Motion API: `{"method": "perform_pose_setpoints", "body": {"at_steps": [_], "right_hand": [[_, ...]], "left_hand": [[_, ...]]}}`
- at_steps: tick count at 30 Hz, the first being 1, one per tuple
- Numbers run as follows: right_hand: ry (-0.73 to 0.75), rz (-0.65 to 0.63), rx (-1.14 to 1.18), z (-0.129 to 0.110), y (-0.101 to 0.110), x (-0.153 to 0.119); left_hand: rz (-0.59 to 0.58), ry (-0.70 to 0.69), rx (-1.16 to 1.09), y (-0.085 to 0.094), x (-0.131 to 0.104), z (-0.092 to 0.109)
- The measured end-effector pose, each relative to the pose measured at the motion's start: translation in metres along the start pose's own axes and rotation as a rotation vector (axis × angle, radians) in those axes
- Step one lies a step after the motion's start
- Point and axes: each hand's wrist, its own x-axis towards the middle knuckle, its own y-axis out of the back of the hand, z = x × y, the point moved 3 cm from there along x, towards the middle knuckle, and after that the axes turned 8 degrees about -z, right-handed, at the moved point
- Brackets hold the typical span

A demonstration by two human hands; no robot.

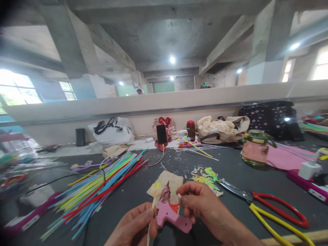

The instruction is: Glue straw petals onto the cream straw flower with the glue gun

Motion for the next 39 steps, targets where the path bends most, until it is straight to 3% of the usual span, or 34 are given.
{"method": "perform_pose_setpoints", "body": {"at_steps": [4,11,17,20,23,27,33,36,39], "right_hand": [[0.002,-0.031,-0.018,0.011,-0.013,0.008],[0.038,-0.019,-0.37,0.014,-0.032,0.008],[0.296,-0.001,-0.871,0.002,-0.044,0.006],[0.376,-0.051,-0.962,0.0,-0.047,0.006],[0.287,-0.066,-0.835,0.005,-0.044,0.008],[0.032,-0.171,-0.43,0.017,-0.04,0.013],[-0.065,-0.337,0.061,0.037,-0.038,0.02],[-0.069,-0.39,0.17,0.045,-0.039,0.025],[-0.05,-0.296,0.078,0.046,-0.037,0.028]], "left_hand": [[-0.022,-0.023,0.006,0.002,0.003,-0.003],[-0.094,-0.023,-0.05,0.004,0.008,-0.008],[-0.016,-0.062,-0.108,0.011,0.007,-0.015],[-0.03,-0.096,-0.091,0.013,0.006,-0.015],[-0.066,-0.089,-0.041,0.012,0.005,-0.013],[-0.096,-0.078,0.005,0.013,0.007,-0.014],[-0.128,-0.028,0.054,0.017,0.01,-0.019],[-0.126,-0.032,0.069,0.014,0.008,-0.014],[-0.099,-0.041,0.082,0.011,0.007,-0.008]]}}
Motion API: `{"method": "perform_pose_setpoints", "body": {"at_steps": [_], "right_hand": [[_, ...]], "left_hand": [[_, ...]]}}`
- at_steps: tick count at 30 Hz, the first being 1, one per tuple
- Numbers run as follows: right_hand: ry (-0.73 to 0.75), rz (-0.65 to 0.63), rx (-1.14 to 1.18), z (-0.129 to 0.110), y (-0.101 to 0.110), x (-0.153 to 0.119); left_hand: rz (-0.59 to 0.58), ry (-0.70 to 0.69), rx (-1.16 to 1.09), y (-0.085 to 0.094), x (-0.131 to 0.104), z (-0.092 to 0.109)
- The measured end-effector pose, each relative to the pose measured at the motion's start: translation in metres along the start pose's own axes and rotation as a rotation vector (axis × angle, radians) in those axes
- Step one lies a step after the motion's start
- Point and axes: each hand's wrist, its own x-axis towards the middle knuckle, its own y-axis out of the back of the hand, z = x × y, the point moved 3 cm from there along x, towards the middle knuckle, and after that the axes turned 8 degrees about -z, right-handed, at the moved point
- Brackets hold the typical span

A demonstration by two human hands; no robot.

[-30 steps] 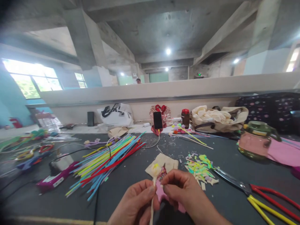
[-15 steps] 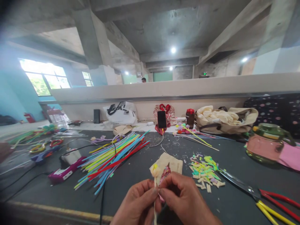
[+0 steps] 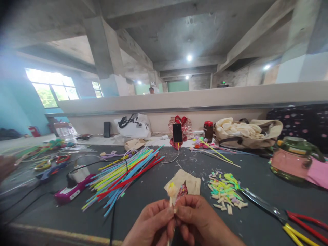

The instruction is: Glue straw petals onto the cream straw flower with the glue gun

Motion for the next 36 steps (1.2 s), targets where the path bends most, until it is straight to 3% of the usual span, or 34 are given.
{"method": "perform_pose_setpoints", "body": {"at_steps": [4,10,15,20,28,36], "right_hand": [[0.101,0.157,-0.291,-0.006,0.005,-0.001],[0.192,0.13,-0.48,-0.016,0.0,-0.006],[0.305,0.173,-0.949,-0.061,-0.007,-0.022],[0.389,-0.004,-1.263,-0.099,-0.005,-0.021],[0.326,-0.138,-1.291,-0.11,-0.009,-0.006],[0.283,-0.221,-1.309,-0.106,-0.013,-0.003]], "left_hand": [[0.024,0.015,-0.026,-0.001,0.0,0.005],[0.037,0.017,-0.046,0.001,0.001,0.007],[0.083,0.068,-0.02,0.007,0.002,0.009],[0.163,0.103,0.107,0.003,-0.005,0.023],[0.134,0.27,0.263,-0.003,-0.003,0.03],[0.183,0.245,0.303,-0.004,-0.006,0.025]]}}
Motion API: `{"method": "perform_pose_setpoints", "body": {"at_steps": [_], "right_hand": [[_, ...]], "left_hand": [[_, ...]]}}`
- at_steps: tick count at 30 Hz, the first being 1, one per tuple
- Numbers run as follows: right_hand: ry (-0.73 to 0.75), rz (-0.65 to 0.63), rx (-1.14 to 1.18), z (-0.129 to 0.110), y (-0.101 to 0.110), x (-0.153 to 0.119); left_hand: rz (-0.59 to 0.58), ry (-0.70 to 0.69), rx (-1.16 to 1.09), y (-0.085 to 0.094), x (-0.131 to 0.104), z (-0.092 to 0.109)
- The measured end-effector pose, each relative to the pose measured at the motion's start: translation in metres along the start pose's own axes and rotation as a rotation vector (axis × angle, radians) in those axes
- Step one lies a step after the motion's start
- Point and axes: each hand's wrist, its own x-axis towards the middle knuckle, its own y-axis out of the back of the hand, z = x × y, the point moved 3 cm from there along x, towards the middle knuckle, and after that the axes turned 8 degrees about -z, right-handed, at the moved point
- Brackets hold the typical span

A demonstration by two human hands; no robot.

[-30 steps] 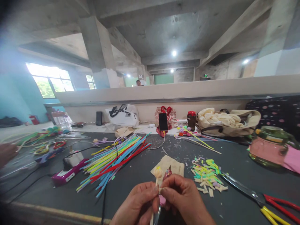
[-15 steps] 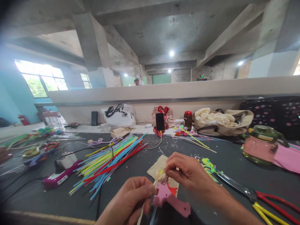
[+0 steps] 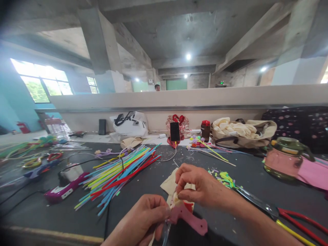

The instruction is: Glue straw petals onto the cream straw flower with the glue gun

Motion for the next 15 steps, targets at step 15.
{"method": "perform_pose_setpoints", "body": {"at_steps": [15], "right_hand": [[0.006,0.047,0.088,-0.004,-0.011,-0.009]], "left_hand": [[-0.068,0.015,0.043,0.001,0.007,-0.008]]}}
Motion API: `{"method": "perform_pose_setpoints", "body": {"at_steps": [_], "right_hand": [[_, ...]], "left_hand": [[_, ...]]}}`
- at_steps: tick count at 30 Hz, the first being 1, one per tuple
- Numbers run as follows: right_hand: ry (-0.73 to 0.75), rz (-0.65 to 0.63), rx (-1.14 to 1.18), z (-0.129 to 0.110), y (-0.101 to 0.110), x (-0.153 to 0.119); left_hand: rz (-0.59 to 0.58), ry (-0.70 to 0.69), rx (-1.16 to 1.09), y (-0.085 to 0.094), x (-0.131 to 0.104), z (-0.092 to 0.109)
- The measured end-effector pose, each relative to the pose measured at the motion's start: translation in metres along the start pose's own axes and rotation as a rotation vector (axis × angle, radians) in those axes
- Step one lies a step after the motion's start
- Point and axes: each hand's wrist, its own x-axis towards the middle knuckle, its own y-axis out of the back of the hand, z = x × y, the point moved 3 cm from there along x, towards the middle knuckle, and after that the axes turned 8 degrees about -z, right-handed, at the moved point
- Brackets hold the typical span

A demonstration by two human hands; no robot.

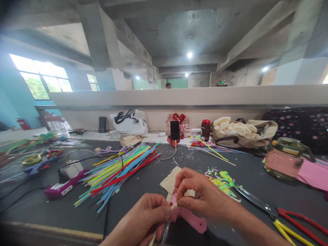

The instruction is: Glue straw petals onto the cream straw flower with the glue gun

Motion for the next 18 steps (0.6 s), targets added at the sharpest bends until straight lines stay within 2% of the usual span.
{"method": "perform_pose_setpoints", "body": {"at_steps": [10,16,18], "right_hand": [[-0.011,-0.054,-0.046,0.004,0.0,0.002],[0.001,-0.083,-0.098,0.005,-0.001,0.004],[-0.002,-0.086,-0.108,0.005,-0.001,0.004]], "left_hand": [[0.075,-0.036,-0.024,-0.005,-0.004,0.001],[0.086,-0.027,0.061,-0.002,0.002,-0.007],[0.124,-0.059,0.09,-0.002,0.003,-0.009]]}}
